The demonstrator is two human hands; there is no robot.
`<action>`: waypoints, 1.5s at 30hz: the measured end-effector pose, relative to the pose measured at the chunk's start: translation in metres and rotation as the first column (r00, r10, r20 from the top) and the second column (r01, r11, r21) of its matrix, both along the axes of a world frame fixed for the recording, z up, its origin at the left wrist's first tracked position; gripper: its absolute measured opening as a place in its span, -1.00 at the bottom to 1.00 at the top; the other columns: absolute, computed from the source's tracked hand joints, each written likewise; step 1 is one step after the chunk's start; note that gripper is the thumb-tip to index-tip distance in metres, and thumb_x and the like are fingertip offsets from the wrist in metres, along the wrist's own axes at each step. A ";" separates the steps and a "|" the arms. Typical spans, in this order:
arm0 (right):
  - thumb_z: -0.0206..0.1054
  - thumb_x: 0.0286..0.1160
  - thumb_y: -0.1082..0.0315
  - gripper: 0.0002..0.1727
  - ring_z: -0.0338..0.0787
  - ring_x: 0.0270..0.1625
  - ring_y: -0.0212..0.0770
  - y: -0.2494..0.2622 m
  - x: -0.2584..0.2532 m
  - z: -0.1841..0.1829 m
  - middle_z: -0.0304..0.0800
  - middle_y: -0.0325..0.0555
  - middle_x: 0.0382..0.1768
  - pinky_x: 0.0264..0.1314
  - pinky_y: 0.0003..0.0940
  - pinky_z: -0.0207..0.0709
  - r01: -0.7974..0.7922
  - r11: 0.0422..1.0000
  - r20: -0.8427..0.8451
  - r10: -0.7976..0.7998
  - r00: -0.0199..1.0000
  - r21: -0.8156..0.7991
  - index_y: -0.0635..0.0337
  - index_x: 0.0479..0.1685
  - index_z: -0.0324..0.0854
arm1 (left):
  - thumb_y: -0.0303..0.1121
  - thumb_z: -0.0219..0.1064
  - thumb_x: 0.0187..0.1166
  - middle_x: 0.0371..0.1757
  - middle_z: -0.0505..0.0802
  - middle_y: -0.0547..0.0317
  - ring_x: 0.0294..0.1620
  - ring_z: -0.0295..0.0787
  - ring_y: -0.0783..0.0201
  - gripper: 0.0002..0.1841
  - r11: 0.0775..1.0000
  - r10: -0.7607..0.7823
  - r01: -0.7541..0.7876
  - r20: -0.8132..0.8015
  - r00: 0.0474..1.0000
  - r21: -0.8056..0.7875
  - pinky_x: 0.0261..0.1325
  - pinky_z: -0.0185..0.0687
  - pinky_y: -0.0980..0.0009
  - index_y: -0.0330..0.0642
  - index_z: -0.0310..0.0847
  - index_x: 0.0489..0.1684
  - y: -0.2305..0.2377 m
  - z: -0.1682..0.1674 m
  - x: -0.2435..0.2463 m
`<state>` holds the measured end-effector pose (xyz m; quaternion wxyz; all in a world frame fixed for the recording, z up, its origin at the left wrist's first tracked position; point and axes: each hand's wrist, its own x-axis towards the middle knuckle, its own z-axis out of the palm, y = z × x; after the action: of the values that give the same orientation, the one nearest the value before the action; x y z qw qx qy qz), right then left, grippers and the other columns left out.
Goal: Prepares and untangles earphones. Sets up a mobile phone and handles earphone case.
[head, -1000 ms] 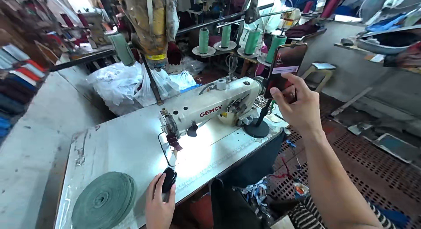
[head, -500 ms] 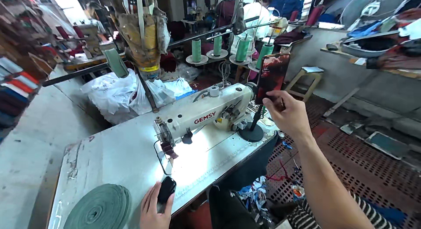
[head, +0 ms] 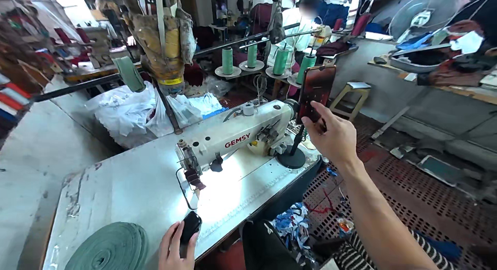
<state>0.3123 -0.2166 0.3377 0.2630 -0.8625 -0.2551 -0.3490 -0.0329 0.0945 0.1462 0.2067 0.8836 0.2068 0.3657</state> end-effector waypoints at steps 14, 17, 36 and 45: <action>0.24 0.67 -0.13 -0.42 0.70 -0.51 0.12 0.001 -0.003 -0.013 0.73 0.05 -0.50 -0.45 0.16 0.51 0.055 0.998 -0.017 -0.055 0.998 0.021 0.13 0.42 0.63 | -0.03 0.49 0.49 0.33 0.77 -0.23 0.41 0.70 0.02 -0.44 1.000 0.017 -0.017 0.023 1.000 0.000 0.51 0.56 0.22 -0.34 0.74 0.27 0.000 -0.002 0.002; 0.24 0.68 -0.13 -0.40 0.75 -0.43 0.20 0.000 0.002 -0.011 0.79 0.13 -0.39 -0.39 0.22 0.53 0.070 0.997 -0.034 -0.069 0.997 0.020 0.11 0.48 0.61 | -0.03 0.49 0.48 0.31 0.77 -0.25 0.39 0.71 0.02 -0.44 1.000 0.017 -0.017 0.029 0.999 0.007 0.50 0.57 0.23 -0.35 0.74 0.26 0.000 -0.002 0.002; 0.22 0.69 -0.17 -0.32 0.80 -0.25 0.28 -0.002 0.006 -0.003 0.82 0.19 -0.24 -0.21 0.36 0.57 0.094 0.993 -0.139 -0.084 0.987 0.068 0.02 0.67 0.42 | 0.03 0.47 0.48 0.31 0.78 -0.21 0.42 0.69 0.03 -0.44 0.998 0.054 -0.055 0.056 0.997 0.009 0.50 0.57 0.22 -0.29 0.78 0.22 0.001 -0.004 -0.001; -0.02 0.85 0.23 -0.54 0.71 -0.38 -0.12 0.039 -0.058 -0.031 0.77 0.18 -0.27 -0.28 -0.14 0.64 -0.374 0.925 -0.204 0.378 0.903 0.064 0.40 0.42 0.55 | -0.01 0.40 0.58 0.42 0.75 -0.20 0.41 0.74 -0.08 -0.37 0.986 0.102 -0.104 -0.028 0.994 -0.130 0.43 0.66 0.00 -0.28 0.57 0.51 -0.005 0.007 -0.007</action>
<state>0.2543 -0.1776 0.3069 0.3609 -0.8264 -0.3829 -0.2005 -0.0395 0.0892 0.1529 0.2429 0.8600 0.2778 0.3523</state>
